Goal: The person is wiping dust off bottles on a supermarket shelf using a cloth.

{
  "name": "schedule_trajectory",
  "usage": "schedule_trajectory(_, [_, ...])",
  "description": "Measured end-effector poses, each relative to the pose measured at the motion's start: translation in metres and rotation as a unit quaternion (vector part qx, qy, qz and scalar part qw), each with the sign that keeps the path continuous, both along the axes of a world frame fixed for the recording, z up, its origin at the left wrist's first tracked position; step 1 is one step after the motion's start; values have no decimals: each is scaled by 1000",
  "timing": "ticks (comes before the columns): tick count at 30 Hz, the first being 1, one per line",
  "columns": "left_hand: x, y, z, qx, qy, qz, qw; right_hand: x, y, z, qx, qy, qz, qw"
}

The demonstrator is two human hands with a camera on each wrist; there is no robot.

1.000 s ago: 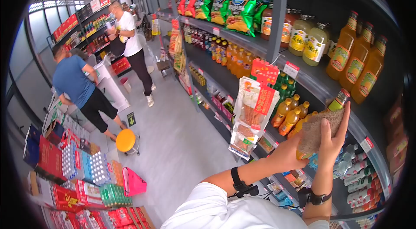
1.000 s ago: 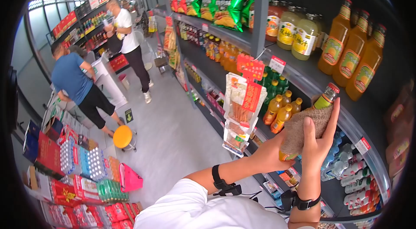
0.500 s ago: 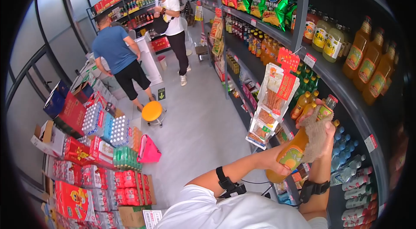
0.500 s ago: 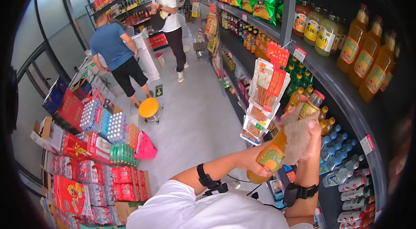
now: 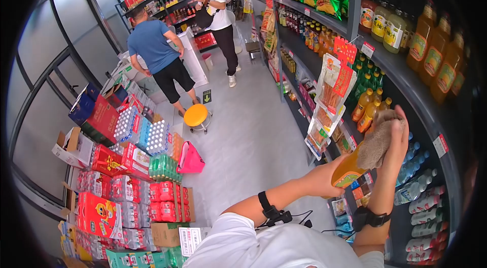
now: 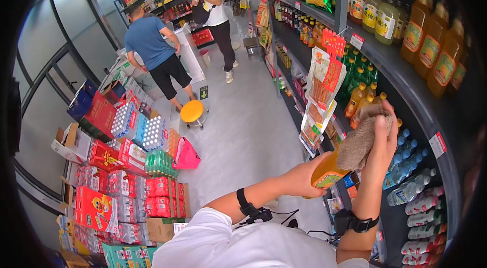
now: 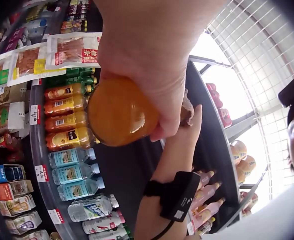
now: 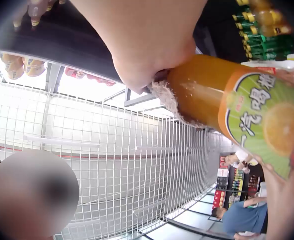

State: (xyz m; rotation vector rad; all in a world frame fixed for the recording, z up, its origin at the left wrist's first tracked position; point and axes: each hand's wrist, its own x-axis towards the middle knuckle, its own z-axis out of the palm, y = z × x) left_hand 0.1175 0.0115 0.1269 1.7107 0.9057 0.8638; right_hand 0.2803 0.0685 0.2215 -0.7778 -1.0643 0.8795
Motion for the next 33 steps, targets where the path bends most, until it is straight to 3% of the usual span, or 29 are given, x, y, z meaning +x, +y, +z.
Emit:
schedule_trajectory(7, [-22,13,-5,43,29,-21,998,6,24,-5,-63,128,147,979])
schedule_trajectory(11, [-40,25,-1,85,80,1,993,-9,23,14,-164,199,199,945])
schedule_trajectory(15, [-54,41,1,135,92,25,986,-6,38,14,-141,140,260,945])
schedule_trajectory(17, [-50,49,-10,153,72,37,985,-23,35,19,-138,204,197,949])
schedule_trajectory(19, [-39,55,-14,173,57,72,981,-34,30,8,-73,177,113,975])
schedule_trajectory(21, [-28,59,-8,152,61,99,982,-36,27,-15,25,-66,-62,996])
schedule_trajectory(25, [-13,68,1,137,51,88,985,-46,20,-32,60,-191,-172,965])
schedule_trajectory(29, [-2,71,-11,110,-37,16,993,-28,12,-34,33,-113,-125,985])
schedule_trajectory(32, [-1,75,-19,53,-106,-91,989,11,15,-31,-46,-18,17,999])
schedule_trajectory(33, [-1,74,-17,6,-111,-124,986,16,18,-30,-24,116,52,992])
